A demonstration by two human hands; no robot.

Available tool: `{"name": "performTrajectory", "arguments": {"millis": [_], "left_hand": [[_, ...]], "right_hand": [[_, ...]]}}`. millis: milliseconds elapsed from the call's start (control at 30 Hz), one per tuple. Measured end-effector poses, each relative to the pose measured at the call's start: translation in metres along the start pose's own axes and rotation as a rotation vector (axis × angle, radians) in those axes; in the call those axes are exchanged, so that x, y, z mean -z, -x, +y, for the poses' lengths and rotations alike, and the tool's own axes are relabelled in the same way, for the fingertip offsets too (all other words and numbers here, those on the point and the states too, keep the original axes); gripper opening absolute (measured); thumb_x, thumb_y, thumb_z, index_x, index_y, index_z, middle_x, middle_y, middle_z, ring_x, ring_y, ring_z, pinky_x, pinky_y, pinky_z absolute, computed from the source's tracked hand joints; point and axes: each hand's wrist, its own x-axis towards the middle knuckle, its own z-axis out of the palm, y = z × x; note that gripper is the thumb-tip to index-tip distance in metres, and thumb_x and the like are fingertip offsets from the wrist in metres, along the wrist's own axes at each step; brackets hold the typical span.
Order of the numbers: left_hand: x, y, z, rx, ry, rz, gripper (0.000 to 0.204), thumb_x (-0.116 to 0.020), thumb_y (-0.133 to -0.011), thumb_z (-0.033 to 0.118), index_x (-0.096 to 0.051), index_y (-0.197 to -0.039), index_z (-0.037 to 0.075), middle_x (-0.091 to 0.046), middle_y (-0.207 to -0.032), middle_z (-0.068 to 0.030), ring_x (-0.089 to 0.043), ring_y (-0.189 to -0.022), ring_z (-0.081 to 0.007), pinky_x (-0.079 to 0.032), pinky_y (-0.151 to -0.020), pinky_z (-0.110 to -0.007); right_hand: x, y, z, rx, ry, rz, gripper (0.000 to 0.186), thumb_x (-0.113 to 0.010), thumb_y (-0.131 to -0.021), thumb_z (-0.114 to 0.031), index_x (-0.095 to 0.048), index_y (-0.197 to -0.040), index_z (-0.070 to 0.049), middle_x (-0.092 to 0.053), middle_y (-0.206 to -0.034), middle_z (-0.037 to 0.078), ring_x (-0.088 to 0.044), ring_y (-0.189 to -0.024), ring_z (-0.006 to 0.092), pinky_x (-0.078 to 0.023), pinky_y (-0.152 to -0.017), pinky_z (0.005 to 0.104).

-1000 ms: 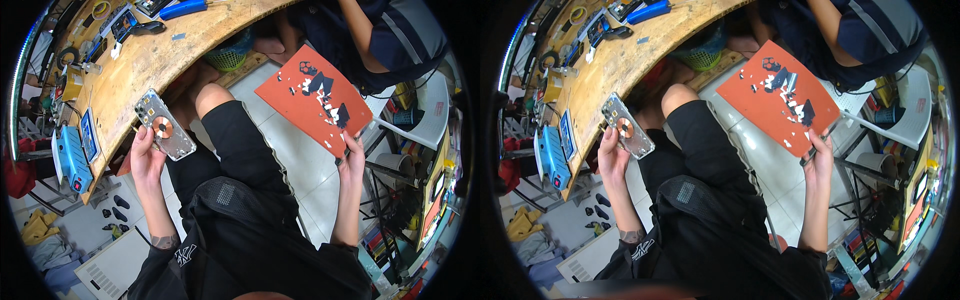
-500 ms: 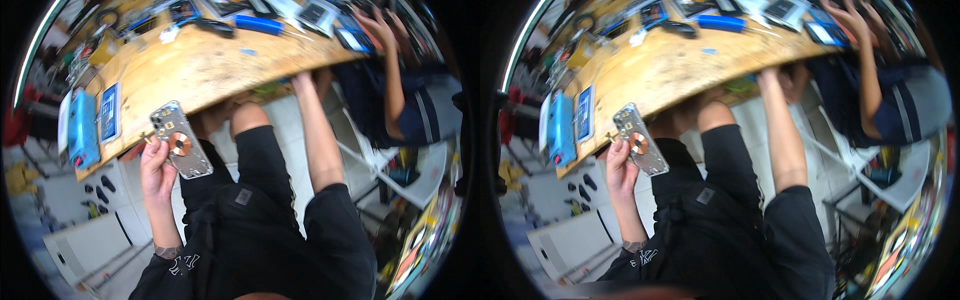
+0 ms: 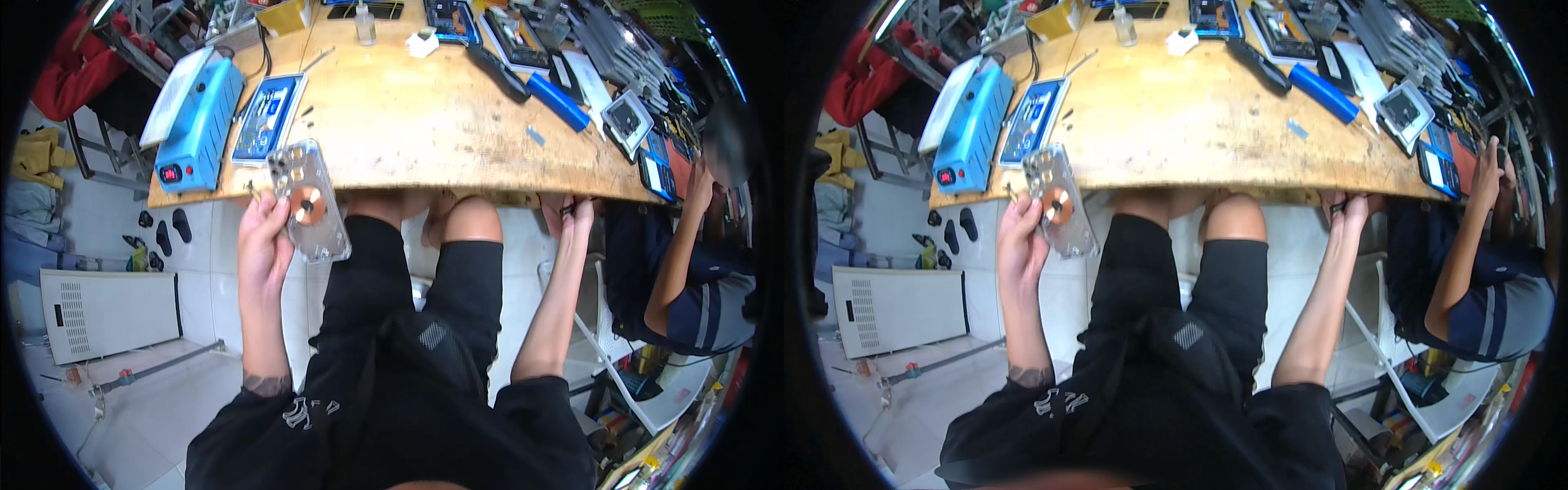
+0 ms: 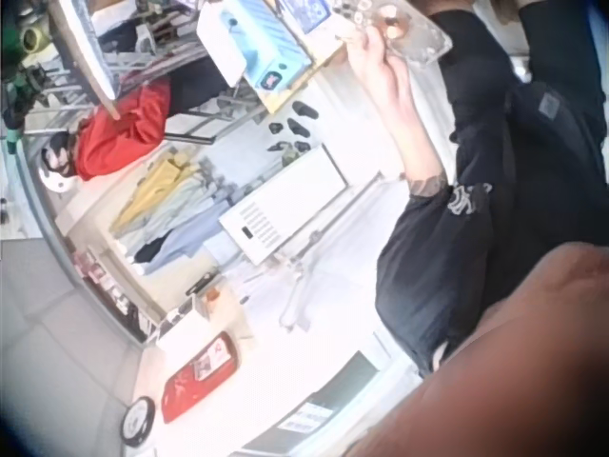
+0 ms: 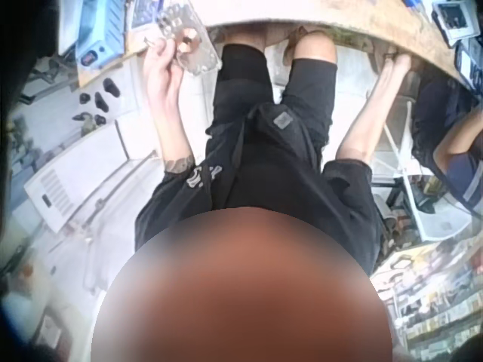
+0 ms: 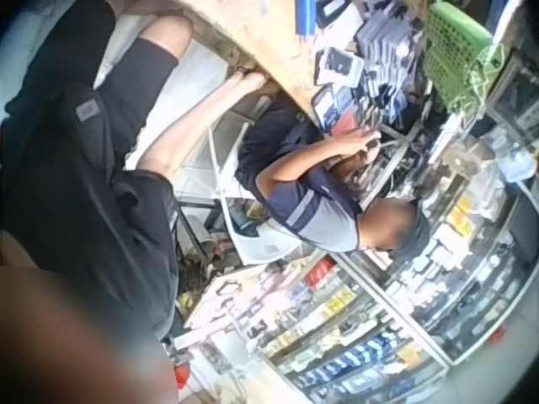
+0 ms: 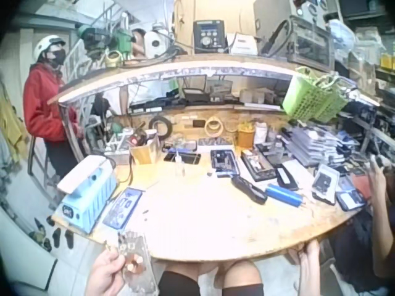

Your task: The person uses a heat gun and a metal pry tool to remove adhesive residue from the back of a smartphone. They then use a small rotary tool to scrape the surface and a screwdriver to remove screws from the device.

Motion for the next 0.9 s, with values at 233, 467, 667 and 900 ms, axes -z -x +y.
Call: {"name": "performTrajectory", "arguments": {"millis": [233,467,667,900], "left_hand": [[-0.035,-0.007,-0.010,0.023,-0.004,-0.008,0.026,-0.061,-0.107,-0.003,-0.046,-0.094,0.015,-0.068,-0.102,-0.0052,-0.068,-0.100,-0.0125,-0.059,-0.094,-0.033],[-0.041,-0.004,-0.016,0.082,0.023,-0.074,0.023,-0.059,-0.107,-0.003,-0.048,-0.095,0.013,-0.070,-0.109,-0.0076,-0.071,-0.104,-0.0156,-0.060,-0.096,-0.034],[-0.047,-0.008,-0.027,0.166,0.046,-0.102,0.024,-0.059,-0.108,-0.002,-0.047,-0.094,0.013,-0.070,-0.110,-0.0082,-0.071,-0.104,-0.0152,-0.060,-0.097,-0.035],[-0.047,0.010,-0.024,0.156,0.094,-0.168,0.026,-0.059,-0.108,-0.004,-0.046,-0.094,0.015,-0.069,-0.108,-0.0073,-0.070,-0.106,-0.0151,-0.059,-0.098,-0.036]], "right_hand": [[0.008,0.009,-0.009,0.043,-0.014,-0.009,0.024,-0.049,-0.109,-0.001,-0.059,-0.129,-0.010,-0.070,-0.109,0.011,-0.073,-0.089,0.0218,-0.064,-0.076,0.0319],[0.102,0.165,-0.091,0.111,0.210,-0.055,0.030,-0.064,-0.106,-0.002,-0.057,-0.135,-0.001,-0.072,-0.108,0.012,-0.072,-0.072,0.0183,-0.064,-0.063,0.0294],[0.111,0.270,-0.112,0.052,0.630,0.206,0.032,-0.059,-0.110,-0.006,-0.046,-0.137,0.005,-0.072,-0.090,0.018,-0.072,-0.059,0.0218,-0.056,-0.048,0.0296],[-0.019,0.245,-0.127,0.329,0.395,-0.405,0.032,-0.065,-0.108,-0.010,-0.051,-0.134,0.001,-0.062,-0.082,0.003,-0.044,-0.043,0.0080,-0.033,-0.040,0.0247]]}}
